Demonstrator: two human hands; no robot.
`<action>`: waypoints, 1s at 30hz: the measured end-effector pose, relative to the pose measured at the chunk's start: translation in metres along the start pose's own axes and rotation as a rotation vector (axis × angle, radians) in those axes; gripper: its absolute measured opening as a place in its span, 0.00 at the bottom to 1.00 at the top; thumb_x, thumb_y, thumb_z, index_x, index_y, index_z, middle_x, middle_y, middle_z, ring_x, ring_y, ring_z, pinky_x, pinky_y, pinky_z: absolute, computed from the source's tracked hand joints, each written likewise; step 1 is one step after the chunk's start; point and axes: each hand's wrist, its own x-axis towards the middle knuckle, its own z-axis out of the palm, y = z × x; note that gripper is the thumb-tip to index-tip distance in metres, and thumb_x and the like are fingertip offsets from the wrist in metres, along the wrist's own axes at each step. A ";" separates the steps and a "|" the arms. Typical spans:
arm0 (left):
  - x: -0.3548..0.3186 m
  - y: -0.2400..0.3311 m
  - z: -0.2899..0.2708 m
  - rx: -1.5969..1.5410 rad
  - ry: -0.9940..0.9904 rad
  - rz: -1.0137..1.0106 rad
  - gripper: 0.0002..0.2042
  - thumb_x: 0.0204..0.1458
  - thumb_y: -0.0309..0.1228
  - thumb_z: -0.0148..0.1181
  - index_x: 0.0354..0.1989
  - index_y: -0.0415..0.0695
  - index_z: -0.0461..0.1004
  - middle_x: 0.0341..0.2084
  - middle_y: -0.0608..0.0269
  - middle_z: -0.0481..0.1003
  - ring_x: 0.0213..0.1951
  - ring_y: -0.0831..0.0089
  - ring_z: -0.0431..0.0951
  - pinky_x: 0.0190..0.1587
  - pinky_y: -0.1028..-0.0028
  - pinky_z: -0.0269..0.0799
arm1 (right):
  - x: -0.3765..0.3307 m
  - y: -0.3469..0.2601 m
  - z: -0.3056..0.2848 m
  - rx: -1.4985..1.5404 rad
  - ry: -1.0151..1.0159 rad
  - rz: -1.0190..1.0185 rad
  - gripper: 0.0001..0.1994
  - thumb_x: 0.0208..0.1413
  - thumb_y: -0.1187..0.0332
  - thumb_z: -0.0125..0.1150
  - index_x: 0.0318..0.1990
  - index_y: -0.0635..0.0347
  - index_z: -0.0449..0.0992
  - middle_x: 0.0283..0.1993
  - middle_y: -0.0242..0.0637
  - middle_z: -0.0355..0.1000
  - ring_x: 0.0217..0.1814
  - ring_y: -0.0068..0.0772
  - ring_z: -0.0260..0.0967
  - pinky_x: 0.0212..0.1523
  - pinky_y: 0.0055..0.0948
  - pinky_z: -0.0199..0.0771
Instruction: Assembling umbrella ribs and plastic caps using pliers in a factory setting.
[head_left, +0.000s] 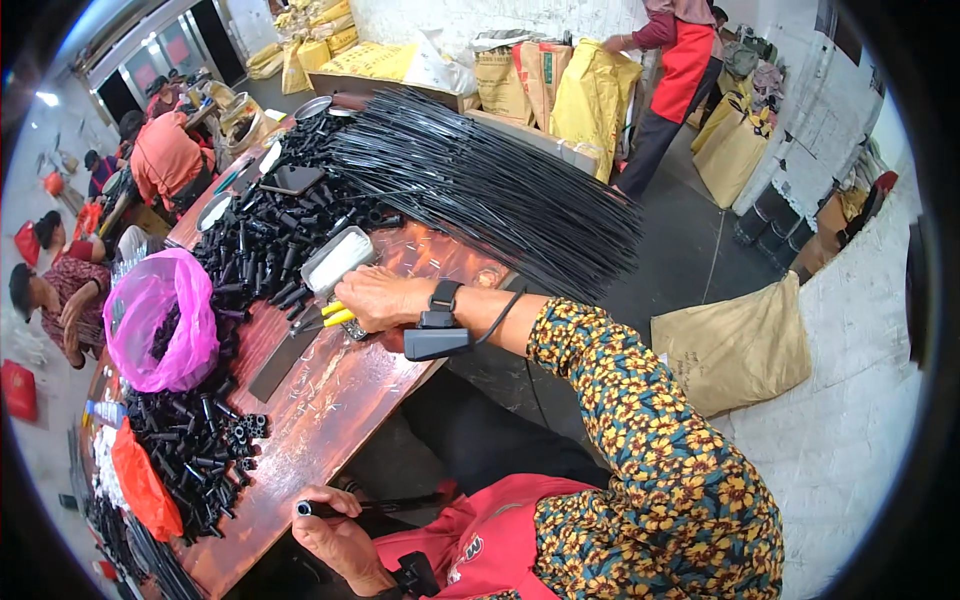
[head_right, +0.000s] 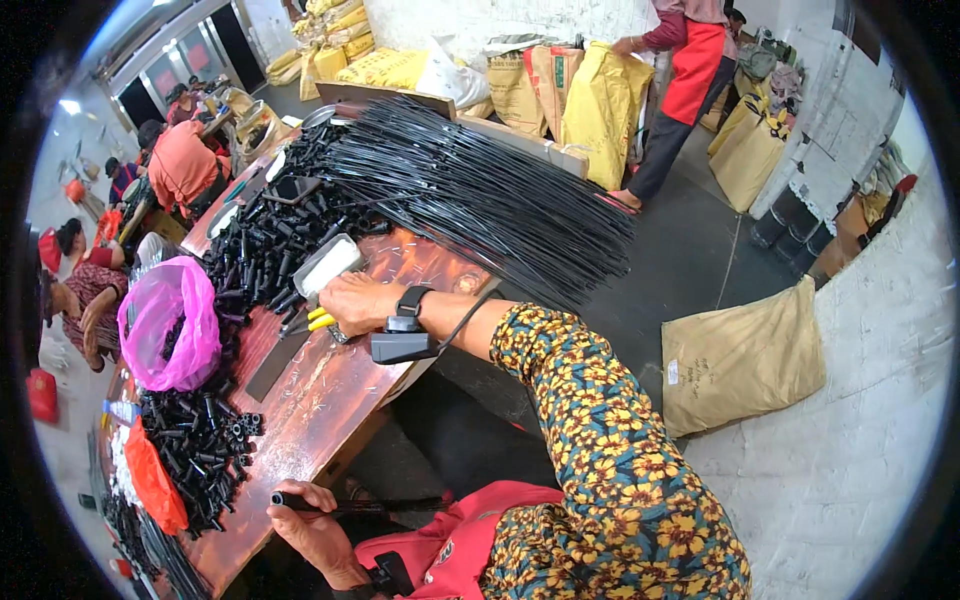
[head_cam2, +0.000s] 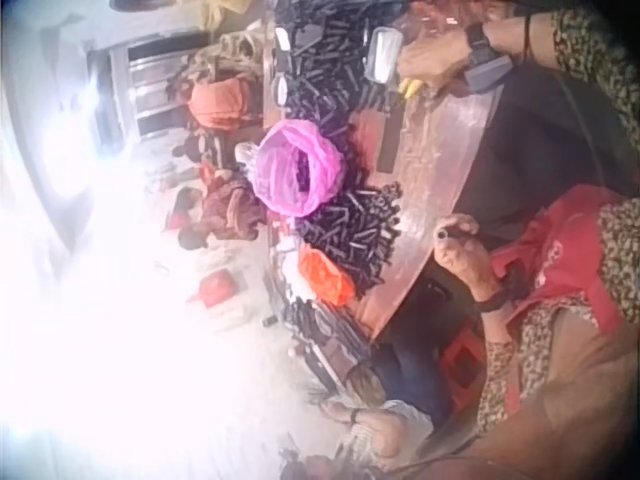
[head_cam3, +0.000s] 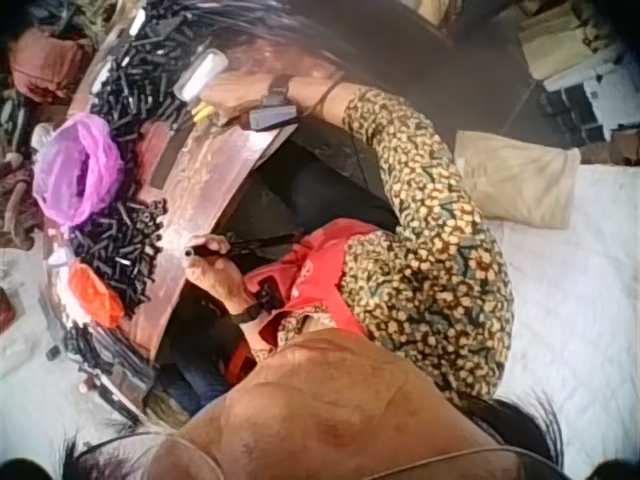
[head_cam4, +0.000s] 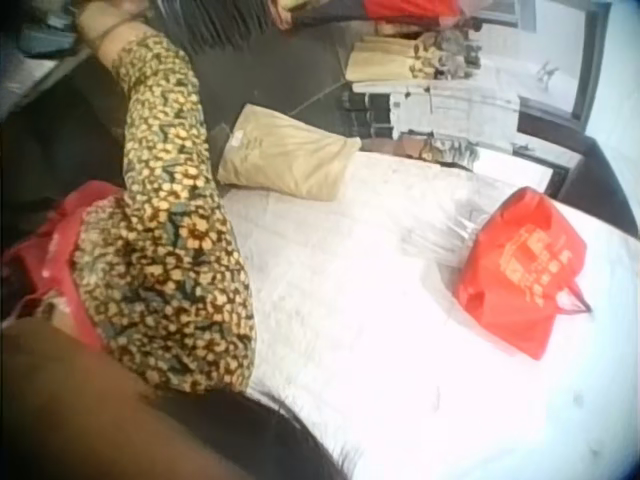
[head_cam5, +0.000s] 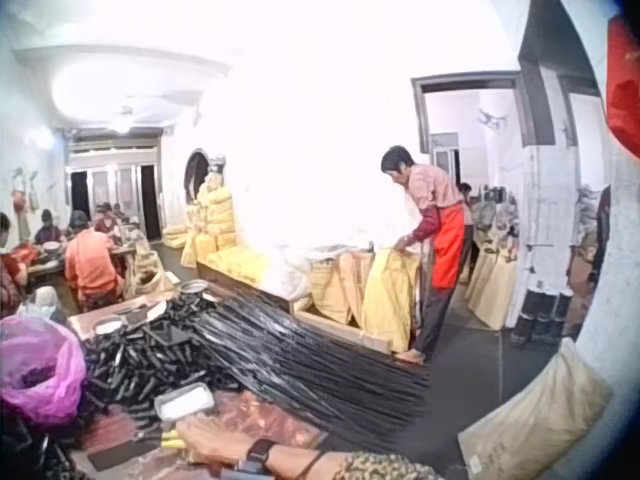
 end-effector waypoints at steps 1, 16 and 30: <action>0.001 0.001 0.002 0.000 0.002 0.007 0.24 0.55 0.56 0.48 0.32 0.42 0.66 0.18 0.66 0.62 0.21 0.77 0.62 0.24 0.76 0.57 | 0.001 0.001 0.002 -0.018 -0.006 -0.001 0.09 0.40 0.72 0.58 0.27 0.71 0.75 0.27 0.59 0.72 0.32 0.57 0.73 0.33 0.45 0.73; 0.001 -0.001 0.001 0.023 0.012 0.006 0.25 0.55 0.55 0.48 0.32 0.40 0.67 0.18 0.66 0.61 0.21 0.77 0.62 0.24 0.77 0.57 | 0.004 -0.009 -0.016 0.022 -0.044 0.100 0.10 0.40 0.72 0.56 0.28 0.71 0.76 0.26 0.59 0.72 0.30 0.59 0.73 0.31 0.46 0.73; -0.005 0.002 0.002 -0.039 0.013 0.016 0.23 0.56 0.52 0.51 0.36 0.38 0.69 0.19 0.64 0.64 0.22 0.75 0.64 0.25 0.75 0.59 | -0.029 -0.042 -0.057 1.253 0.074 0.388 0.15 0.45 0.75 0.66 0.42 0.67 0.72 0.30 0.36 0.74 0.27 0.23 0.72 0.26 0.21 0.74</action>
